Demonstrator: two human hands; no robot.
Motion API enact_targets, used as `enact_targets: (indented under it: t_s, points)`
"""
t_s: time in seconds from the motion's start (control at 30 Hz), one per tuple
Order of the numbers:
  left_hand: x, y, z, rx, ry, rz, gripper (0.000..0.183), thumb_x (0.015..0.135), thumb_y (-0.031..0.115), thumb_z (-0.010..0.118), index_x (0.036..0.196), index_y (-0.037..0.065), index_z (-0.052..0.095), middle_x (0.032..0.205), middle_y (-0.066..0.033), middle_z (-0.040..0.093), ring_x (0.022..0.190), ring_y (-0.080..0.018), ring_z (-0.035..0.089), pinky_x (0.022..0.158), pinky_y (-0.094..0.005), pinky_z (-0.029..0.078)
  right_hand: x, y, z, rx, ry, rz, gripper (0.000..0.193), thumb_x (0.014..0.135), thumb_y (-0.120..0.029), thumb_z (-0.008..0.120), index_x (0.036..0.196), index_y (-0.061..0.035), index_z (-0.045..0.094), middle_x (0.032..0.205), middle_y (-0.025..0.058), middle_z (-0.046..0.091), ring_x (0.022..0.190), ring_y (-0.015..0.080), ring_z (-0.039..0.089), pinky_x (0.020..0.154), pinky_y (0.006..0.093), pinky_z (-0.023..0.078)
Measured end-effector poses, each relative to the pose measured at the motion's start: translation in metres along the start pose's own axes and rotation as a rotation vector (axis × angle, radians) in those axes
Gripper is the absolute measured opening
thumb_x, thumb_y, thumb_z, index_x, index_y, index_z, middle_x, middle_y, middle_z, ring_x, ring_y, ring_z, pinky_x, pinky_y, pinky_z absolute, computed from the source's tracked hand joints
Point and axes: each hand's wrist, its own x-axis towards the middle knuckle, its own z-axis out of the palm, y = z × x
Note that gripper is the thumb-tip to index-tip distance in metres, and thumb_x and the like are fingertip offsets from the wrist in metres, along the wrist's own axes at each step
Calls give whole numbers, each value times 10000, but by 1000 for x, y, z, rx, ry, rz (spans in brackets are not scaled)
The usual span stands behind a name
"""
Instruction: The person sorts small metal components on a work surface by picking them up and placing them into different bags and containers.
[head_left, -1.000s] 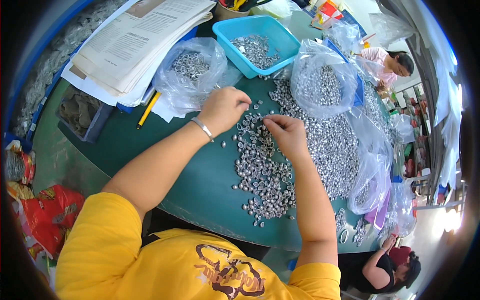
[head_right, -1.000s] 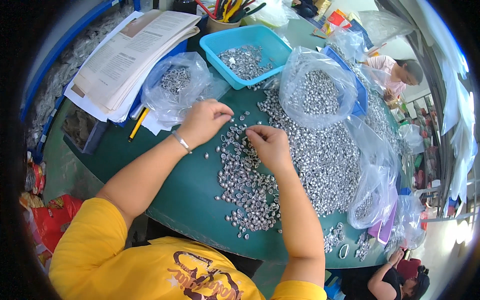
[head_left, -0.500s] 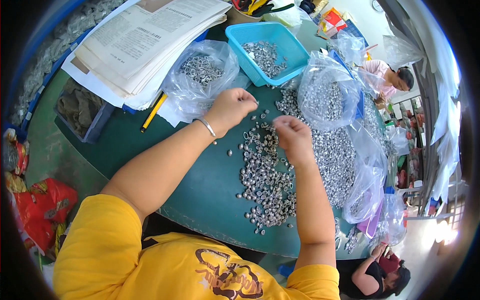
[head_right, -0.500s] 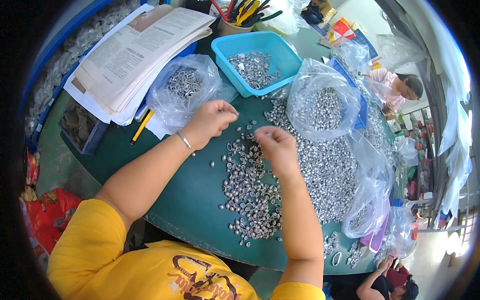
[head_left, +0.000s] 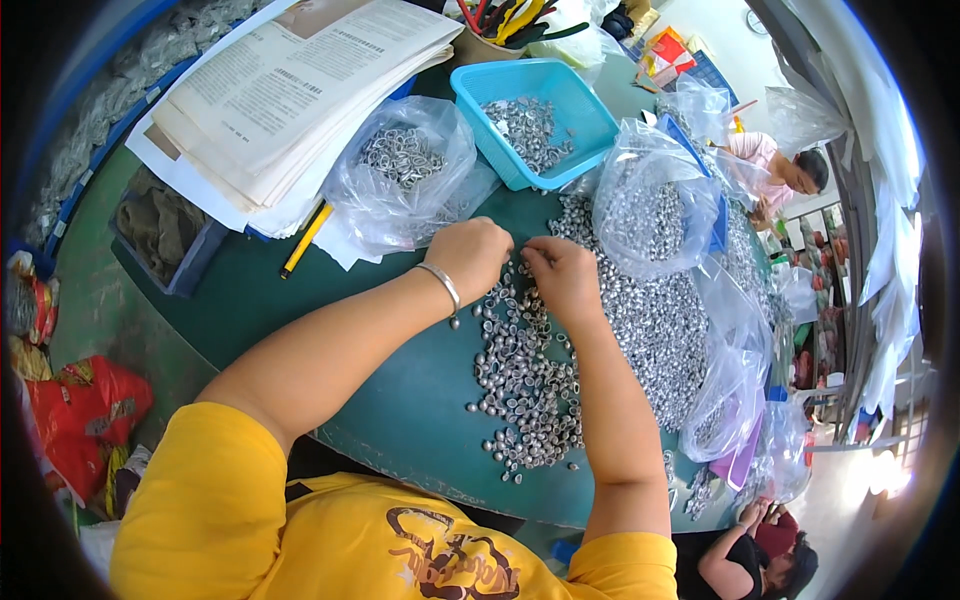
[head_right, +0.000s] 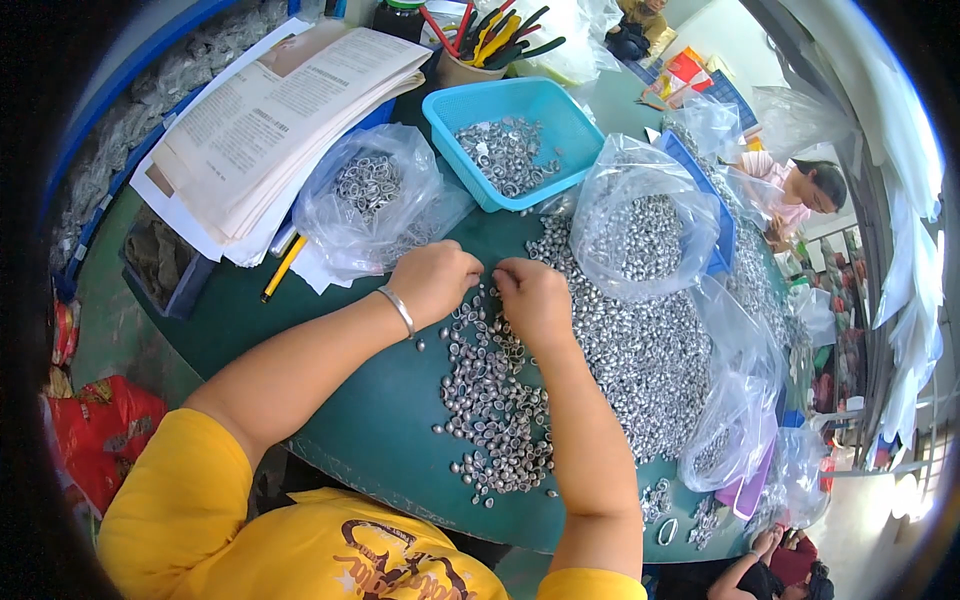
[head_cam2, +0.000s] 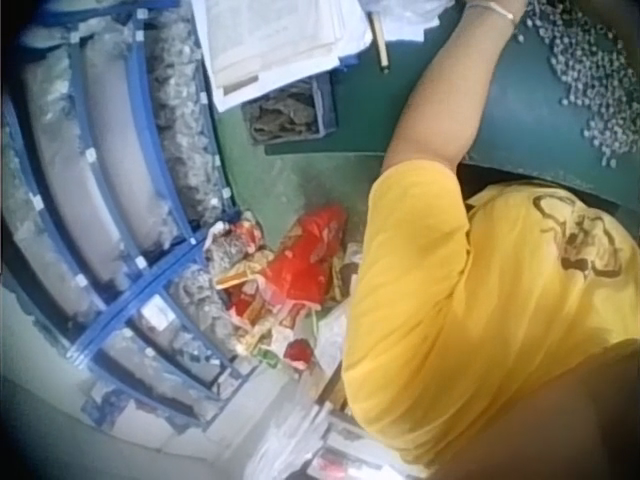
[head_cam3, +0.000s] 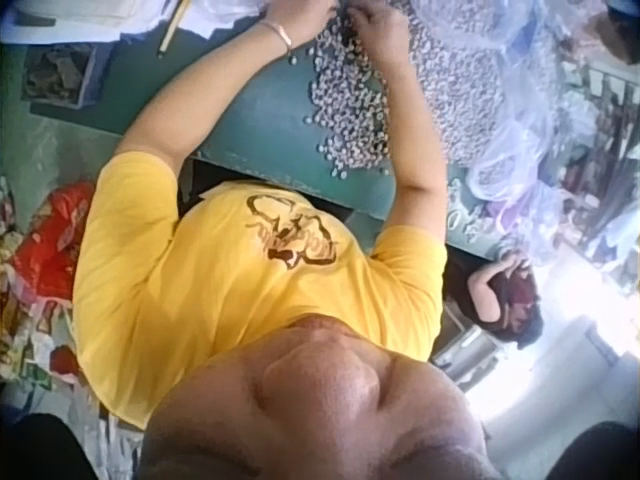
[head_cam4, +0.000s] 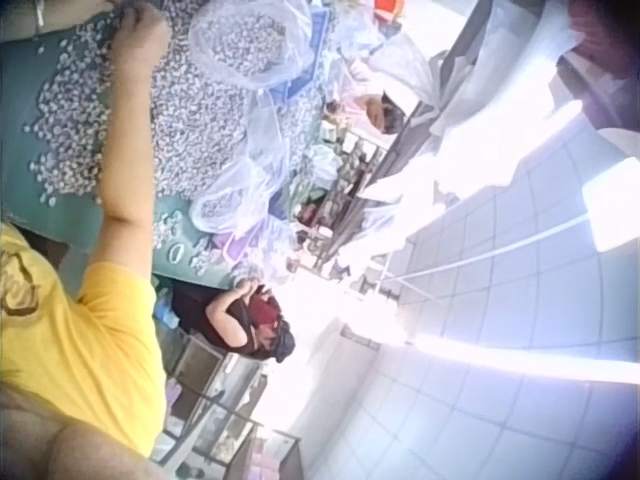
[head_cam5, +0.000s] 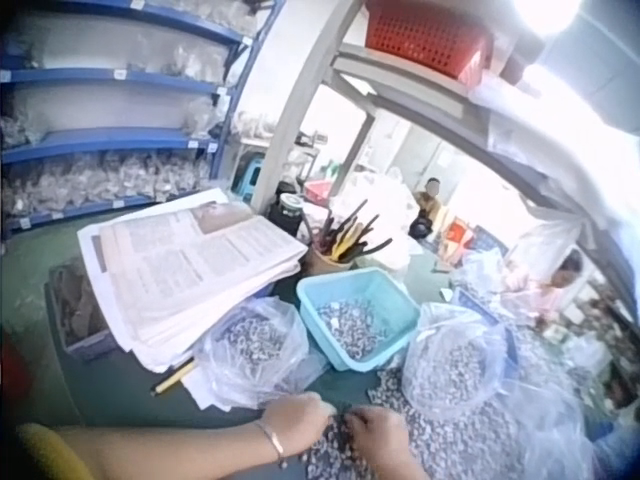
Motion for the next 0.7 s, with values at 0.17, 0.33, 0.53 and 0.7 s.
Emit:
enact_targets:
  t_s: [0.17, 0.33, 0.53, 0.7]
  points:
    - [7, -7, -10, -504, 15, -111, 123, 764, 140, 644, 793, 24, 614, 734, -71, 561, 644, -190, 565, 516, -328, 446, 17, -2, -31, 1211, 11, 597, 104, 778, -79, 563, 793, 12, 610, 543, 2, 466, 410, 93, 385, 364, 207, 245]
    - [-4, 1, -44, -1863, -141, -686, 156, 796, 166, 622, 773, 56, 514, 640, 35, 439, 504, -73, 400, 383, -176, 229, 13, 3, -4, -39, -67, 83, 176, 789, -166, 649, 886, -21, 675, 761, 165, 656, 657, 251, 639, 636, 331, 490]
    - [-13, -7, -24, -770, -1, -202, 159, 796, 166, 635, 807, 8, 623, 601, -36, 514, 505, -144, 491, 443, -264, 371, 12, 5, -18, 1162, -85, 539, 119, 803, -112, 617, 821, 5, 609, 589, -5, 489, 464, 74, 400, 399, 203, 268]
    - [-16, -4, -9, -199, 88, 179, 108, 745, 154, 664, 810, 70, 685, 704, -90, 584, 700, -279, 594, 637, -376, 475, -13, -13, -20, 355, -249, 137, 131, 790, -104, 644, 822, 21, 666, 618, 51, 604, 538, 124, 541, 491, 254, 428]
